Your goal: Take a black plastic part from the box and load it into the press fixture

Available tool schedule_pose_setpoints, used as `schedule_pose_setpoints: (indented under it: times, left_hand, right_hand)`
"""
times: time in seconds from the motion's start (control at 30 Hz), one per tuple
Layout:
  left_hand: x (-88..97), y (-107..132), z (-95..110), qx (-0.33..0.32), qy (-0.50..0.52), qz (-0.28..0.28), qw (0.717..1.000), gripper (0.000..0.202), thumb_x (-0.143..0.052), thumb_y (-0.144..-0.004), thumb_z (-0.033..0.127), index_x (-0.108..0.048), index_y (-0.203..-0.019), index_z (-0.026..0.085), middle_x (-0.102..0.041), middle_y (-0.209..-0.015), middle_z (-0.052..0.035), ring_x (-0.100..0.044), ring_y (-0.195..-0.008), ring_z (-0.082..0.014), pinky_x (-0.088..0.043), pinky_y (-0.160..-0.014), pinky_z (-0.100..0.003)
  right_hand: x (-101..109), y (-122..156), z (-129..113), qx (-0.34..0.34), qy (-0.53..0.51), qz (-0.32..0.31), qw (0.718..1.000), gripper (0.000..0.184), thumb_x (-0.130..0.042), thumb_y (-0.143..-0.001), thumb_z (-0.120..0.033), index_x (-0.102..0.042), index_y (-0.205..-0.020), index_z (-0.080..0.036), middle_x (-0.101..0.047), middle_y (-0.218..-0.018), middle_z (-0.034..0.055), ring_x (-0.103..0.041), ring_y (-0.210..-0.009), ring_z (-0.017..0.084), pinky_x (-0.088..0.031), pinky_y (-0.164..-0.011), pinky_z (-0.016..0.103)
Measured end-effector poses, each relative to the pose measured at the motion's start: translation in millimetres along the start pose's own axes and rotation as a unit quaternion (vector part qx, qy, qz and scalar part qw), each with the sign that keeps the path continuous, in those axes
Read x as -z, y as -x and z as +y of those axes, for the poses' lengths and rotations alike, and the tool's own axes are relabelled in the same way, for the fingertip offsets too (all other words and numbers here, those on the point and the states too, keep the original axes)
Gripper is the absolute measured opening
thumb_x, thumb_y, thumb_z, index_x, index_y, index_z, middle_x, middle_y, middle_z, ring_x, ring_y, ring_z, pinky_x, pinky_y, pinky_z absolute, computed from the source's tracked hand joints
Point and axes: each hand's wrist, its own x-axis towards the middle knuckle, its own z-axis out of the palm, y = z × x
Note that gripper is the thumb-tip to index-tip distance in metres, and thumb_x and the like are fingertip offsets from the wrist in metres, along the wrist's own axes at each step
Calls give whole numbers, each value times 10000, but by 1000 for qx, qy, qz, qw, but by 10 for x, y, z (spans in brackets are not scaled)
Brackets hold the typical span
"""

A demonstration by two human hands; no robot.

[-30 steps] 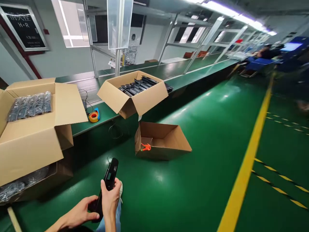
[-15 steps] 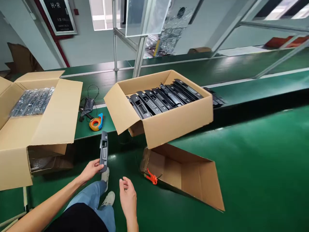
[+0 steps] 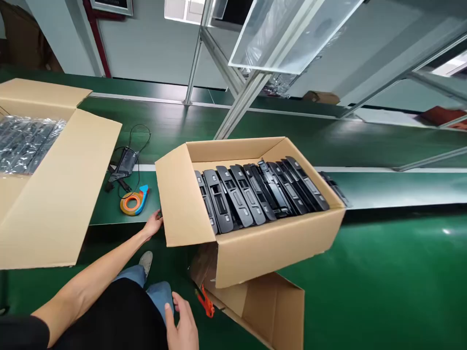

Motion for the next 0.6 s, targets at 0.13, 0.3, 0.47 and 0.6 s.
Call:
schedule_pose_setpoints:
  times: [0.13, 0.3, 0.47, 0.6]
  left_hand:
    - [27, -86, 14, 33, -86, 64, 994, 449, -611, -1055, 265, -526, -1459, 87, -735, -1022, -99, -713, -877, -219, -577, -907, -409]
    - [41, -78, 11, 29, -154, 101, 982, 289, -683, -1014, 290, -682, -1219, 87, -755, -979, -122, -723, -1014, -263, -537, -998, -433]
    - [13, -8, -3, 47, -160, 160, 973, 254, -689, -999, 261, -697, -1192, 98, -773, -986, -112, -739, -1020, -266, -537, -970, -415]
    - [27, 37, -13, 43, -153, 198, 967, 269, -646, -1009, 260, -691, -1209, 86, -773, -956, -113, -740, -1010, -276, -531, -957, -409]
  right_hand:
    - [521, -199, -777, 56, 26, -32, 998, 450, -587, -977, -611, -780, -1268, -326, -780, -1239, 74, -740, -1142, 266, -612, -1053, 368]
    - [1018, -408, -1411, 115, 21, -104, 988, 416, -584, -1003, -574, -764, -1298, -344, -762, -1285, 68, -728, -1184, 259, -621, -1043, 359]
    - [1445, -676, -1711, 208, -17, -106, 972, 307, -621, -999, -514, -829, -1099, -312, -806, -1059, 71, -769, -969, 243, -656, -911, 338]
    - [1770, -1010, -1857, 250, 7, -23, 968, 359, -606, -1007, -555, -832, -1005, -276, -806, -977, 79, -759, -891, 236, -658, -819, 349]
